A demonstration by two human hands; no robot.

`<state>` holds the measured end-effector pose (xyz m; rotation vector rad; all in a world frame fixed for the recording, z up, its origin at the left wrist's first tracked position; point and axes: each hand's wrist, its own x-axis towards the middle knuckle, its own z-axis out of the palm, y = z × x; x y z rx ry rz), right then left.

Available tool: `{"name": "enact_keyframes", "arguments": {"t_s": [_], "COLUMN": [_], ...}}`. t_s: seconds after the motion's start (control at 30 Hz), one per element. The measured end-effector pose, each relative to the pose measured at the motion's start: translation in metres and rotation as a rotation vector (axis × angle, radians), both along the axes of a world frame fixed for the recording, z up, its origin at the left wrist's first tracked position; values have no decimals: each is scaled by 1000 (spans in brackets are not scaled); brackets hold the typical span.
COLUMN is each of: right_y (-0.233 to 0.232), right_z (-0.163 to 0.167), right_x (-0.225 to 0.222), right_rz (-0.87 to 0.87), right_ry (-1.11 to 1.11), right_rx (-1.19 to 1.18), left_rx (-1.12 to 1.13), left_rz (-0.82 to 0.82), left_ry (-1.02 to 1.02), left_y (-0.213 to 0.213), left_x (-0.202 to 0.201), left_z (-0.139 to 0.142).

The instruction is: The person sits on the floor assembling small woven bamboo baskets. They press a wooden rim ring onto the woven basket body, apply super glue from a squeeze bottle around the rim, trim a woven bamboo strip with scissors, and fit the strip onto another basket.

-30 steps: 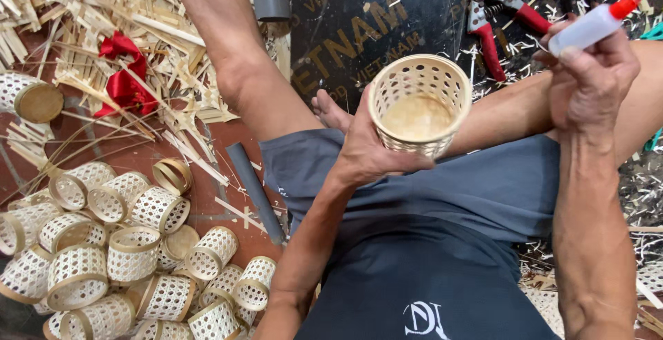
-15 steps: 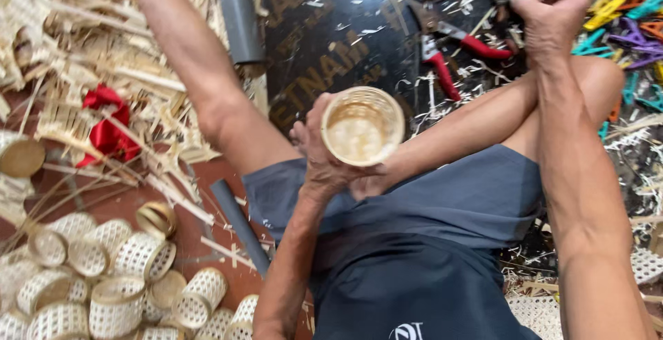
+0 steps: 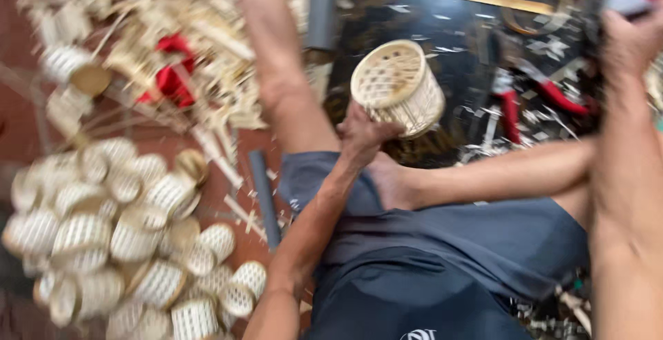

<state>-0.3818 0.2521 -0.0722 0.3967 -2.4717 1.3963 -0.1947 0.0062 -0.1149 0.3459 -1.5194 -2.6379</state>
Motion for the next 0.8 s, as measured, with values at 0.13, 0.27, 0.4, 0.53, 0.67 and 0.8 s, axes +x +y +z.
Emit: {"name": "enact_keyframes", "arguments": {"t_s": [0.13,0.27,0.4,0.53,0.67,0.8], "right_y": [-122,-162,-174,-206,-222,-225], "right_z": [-4,-59,-55,5,40,40], "right_x": [139,212,215,213,221,228], "right_rz": [656,712,616,557,522,706], "right_ry": [-1307,-1985,-2183,-2281,-2136,-2068], "right_rx": [-502,-561,-667,-854,-761,-811], "left_rx": [203,-53,-221,-833,-1368,-1434], "left_rz": [103,78,272,431,524,592], "left_ry": [111,53,158,202,248,228], "left_y": [-23,-50,-71,-99,-120,-124], "left_x": [16,52,92,128,156,180], "left_z": [-10,-5,27,65,91,98]}}
